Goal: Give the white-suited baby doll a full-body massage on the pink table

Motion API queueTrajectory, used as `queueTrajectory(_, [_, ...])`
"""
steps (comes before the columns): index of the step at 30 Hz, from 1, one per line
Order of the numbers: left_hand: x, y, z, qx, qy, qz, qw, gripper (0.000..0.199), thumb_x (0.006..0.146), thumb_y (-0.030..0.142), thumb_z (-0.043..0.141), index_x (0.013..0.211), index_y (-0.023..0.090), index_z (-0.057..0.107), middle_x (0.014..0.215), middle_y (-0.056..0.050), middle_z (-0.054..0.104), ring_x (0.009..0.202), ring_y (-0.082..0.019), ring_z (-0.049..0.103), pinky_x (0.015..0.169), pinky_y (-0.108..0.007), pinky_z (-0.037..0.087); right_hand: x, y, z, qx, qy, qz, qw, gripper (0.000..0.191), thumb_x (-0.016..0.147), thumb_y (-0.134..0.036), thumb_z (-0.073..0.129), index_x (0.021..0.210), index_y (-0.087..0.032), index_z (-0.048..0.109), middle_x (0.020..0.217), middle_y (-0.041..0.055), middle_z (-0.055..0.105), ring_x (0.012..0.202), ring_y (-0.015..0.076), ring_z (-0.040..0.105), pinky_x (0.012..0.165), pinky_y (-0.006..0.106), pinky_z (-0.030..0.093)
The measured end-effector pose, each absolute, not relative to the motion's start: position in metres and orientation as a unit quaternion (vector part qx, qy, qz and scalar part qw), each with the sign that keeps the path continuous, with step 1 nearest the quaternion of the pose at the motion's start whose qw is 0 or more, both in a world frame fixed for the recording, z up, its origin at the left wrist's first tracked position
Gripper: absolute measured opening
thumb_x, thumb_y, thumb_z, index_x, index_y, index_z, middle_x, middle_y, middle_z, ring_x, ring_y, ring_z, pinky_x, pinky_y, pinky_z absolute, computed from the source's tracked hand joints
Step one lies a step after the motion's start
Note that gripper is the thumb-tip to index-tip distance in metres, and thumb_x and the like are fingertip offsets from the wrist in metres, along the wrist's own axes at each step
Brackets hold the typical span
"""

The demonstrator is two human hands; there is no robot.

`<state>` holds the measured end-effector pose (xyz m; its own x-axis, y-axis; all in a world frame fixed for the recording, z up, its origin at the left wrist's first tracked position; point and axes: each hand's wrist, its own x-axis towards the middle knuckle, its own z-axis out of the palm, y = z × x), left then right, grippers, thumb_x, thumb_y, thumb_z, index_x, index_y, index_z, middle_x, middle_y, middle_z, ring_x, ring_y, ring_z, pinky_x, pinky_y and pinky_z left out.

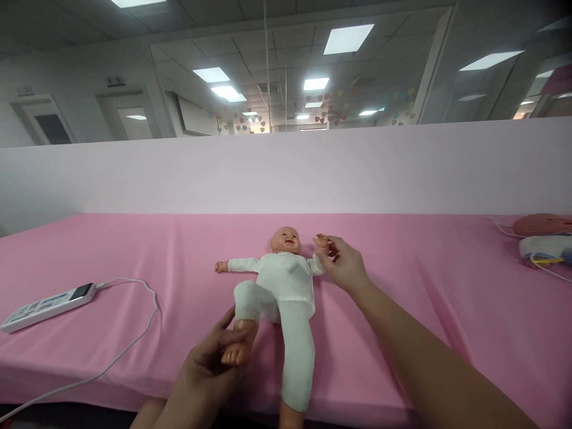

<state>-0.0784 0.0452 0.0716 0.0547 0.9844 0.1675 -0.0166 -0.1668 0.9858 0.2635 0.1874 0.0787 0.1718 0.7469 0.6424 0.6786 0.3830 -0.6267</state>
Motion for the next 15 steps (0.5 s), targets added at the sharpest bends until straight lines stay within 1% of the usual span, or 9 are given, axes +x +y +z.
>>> queueTrajectory(1, [-0.074, 0.053, 0.074, 0.563, 0.431, 0.533, 0.462, 0.032, 0.066, 0.034, 0.093, 0.096, 0.026, 0.083, 0.154, -0.011, 0.058, 0.141, -0.043, 0.052, 0.099, -0.044, 0.057, 0.252, 0.183, 0.08, -0.527, -0.683, 0.005, 0.506, 0.037, 0.094, -0.039, 0.063, 0.129, -0.029, 0.067, 0.116, 0.0048, 0.075, 0.09, 0.0211, 0.069, 0.078, 0.033, 0.056])
queueTrajectory(4, [-0.058, 0.073, 0.083, 0.573, 0.42, 0.549, 0.44, 0.032, 0.066, 0.029, 0.09, 0.096, 0.021, 0.082, 0.137, -0.014, 0.068, 0.133, -0.038, 0.058, 0.091, -0.04, 0.059, 0.225, 0.176, 0.079, -0.466, -0.764, -0.053, 0.443, 0.028, 0.092, -0.034, 0.067, 0.119, -0.025, 0.071, 0.106, 0.0071, 0.075, 0.096, 0.0243, 0.067, 0.083, 0.036, 0.055])
queueTrajectory(6, [-0.048, 0.084, 0.089, 0.562, 0.416, 0.548, 0.46, 0.035, 0.066, 0.027, 0.088, 0.099, 0.019, 0.081, 0.129, -0.013, 0.071, 0.116, -0.034, 0.066, 0.082, -0.037, 0.06, 0.215, 0.175, 0.075, -0.441, -0.802, -0.057, 0.399, 0.019, 0.092, -0.031, 0.067, 0.11, -0.024, 0.072, 0.1, 0.0067, 0.072, 0.093, 0.0234, 0.066, 0.081, 0.036, 0.053])
queueTrajectory(8, [-0.039, 0.093, 0.094, 0.544, 0.419, 0.533, 0.494, 0.038, 0.065, 0.025, 0.087, 0.103, 0.019, 0.081, 0.126, -0.012, 0.072, 0.092, -0.025, 0.069, 0.07, -0.033, 0.058, 0.21, 0.175, 0.071, -0.434, -0.825, -0.049, 0.359, 0.012, 0.092, -0.028, 0.066, 0.102, -0.024, 0.071, 0.097, 0.0055, 0.069, 0.089, 0.0215, 0.065, 0.077, 0.033, 0.051])
queueTrajectory(10, [-0.033, 0.099, 0.096, 0.53, 0.425, 0.523, 0.515, 0.041, 0.064, 0.023, 0.087, 0.104, 0.019, 0.081, 0.131, -0.012, 0.07, 0.076, -0.017, 0.065, 0.062, -0.03, 0.055, 0.207, 0.175, 0.068, -0.441, -0.832, -0.047, 0.332, 0.009, 0.089, -0.023, 0.066, 0.098, -0.023, 0.069, 0.097, 0.0048, 0.067, 0.088, 0.0205, 0.063, 0.074, 0.032, 0.049])
queueTrajectory(11, [-0.03, 0.101, 0.097, 0.527, 0.427, 0.521, 0.518, 0.041, 0.064, 0.022, 0.086, 0.105, 0.019, 0.081, 0.136, -0.013, 0.067, 0.073, -0.015, 0.062, 0.061, -0.029, 0.054, 0.206, 0.175, 0.067, -0.446, -0.833, -0.05, 0.324, 0.008, 0.088, -0.021, 0.066, 0.096, -0.023, 0.067, 0.097, 0.0048, 0.066, 0.087, 0.0203, 0.062, 0.074, 0.032, 0.048])
queueTrajectory(13, [-0.027, 0.104, 0.097, 0.526, 0.425, 0.521, 0.52, 0.042, 0.063, 0.021, 0.086, 0.104, 0.02, 0.082, 0.144, -0.013, 0.062, 0.072, -0.013, 0.06, 0.06, -0.029, 0.053, 0.205, 0.174, 0.066, -0.455, -0.834, -0.058, 0.308, 0.007, 0.086, -0.02, 0.066, 0.092, -0.022, 0.064, 0.097, 0.0045, 0.064, 0.085, 0.0199, 0.06, 0.071, 0.031, 0.045])
queueTrajectory(15, [-0.026, 0.104, 0.095, 0.526, 0.426, 0.52, 0.522, 0.042, 0.063, 0.021, 0.086, 0.104, 0.019, 0.082, 0.145, -0.014, 0.062, 0.076, -0.015, 0.062, 0.061, -0.029, 0.053, 0.203, 0.173, 0.065, -0.461, -0.834, -0.065, 0.297, 0.006, 0.086, -0.021, 0.065, 0.09, -0.022, 0.061, 0.096, 0.0041, 0.063, 0.083, 0.0193, 0.058, 0.068, 0.03, 0.042])
